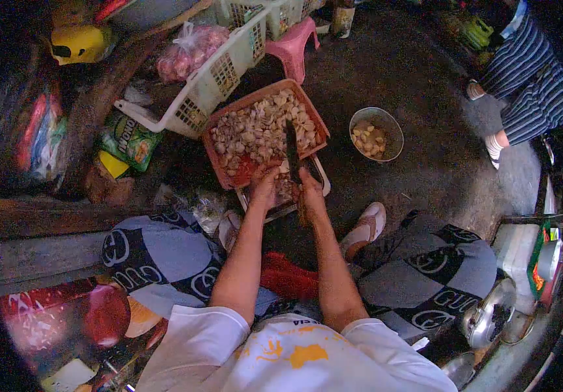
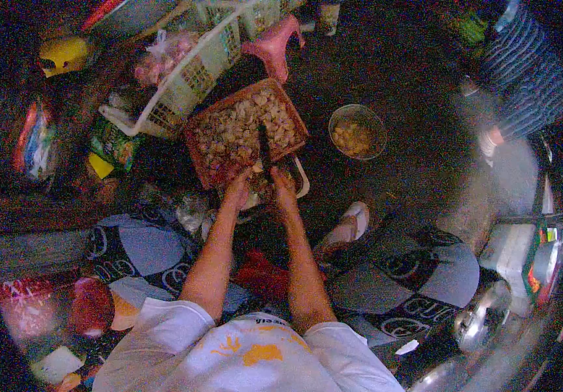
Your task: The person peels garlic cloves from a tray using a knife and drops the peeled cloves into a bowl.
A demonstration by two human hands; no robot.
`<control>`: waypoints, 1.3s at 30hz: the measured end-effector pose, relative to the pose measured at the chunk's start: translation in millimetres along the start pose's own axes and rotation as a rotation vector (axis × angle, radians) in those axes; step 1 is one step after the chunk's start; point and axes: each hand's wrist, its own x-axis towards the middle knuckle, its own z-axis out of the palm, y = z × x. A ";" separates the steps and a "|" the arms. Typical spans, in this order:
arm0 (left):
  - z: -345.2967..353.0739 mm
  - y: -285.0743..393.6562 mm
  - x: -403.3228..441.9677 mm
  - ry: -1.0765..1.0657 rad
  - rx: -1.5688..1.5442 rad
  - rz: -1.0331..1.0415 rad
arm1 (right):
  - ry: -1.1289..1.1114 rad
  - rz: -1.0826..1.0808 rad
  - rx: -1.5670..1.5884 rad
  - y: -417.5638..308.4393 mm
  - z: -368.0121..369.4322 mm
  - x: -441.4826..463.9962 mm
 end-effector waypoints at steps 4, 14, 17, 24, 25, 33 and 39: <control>16.4 9.5 -16.9 0.023 -0.004 0.054 | 0.012 -0.012 0.079 -5.2 6.9 -4.9; 25.6 19.8 -24.7 -0.006 -0.132 -0.017 | 0.035 0.016 0.191 -7.2 6.9 -4.0; 24.9 19.5 -23.9 -0.061 -0.093 -0.004 | 0.018 -0.029 0.114 -5.4 4.2 -2.0; 13.2 17.5 -12.9 -0.015 -0.030 -0.016 | -0.045 -0.503 -0.444 15.7 -10.7 19.2; 14.8 18.9 -14.7 -0.015 -0.035 -0.021 | -0.058 -0.557 -0.518 16.9 -11.4 21.0; 32.4 31.2 -32.6 0.001 -0.061 0.040 | -0.090 -0.414 -0.502 21.8 -19.1 29.0; 38.1 33.2 -36.2 0.077 0.037 0.117 | -0.106 -0.358 -0.415 25.8 -19.1 30.8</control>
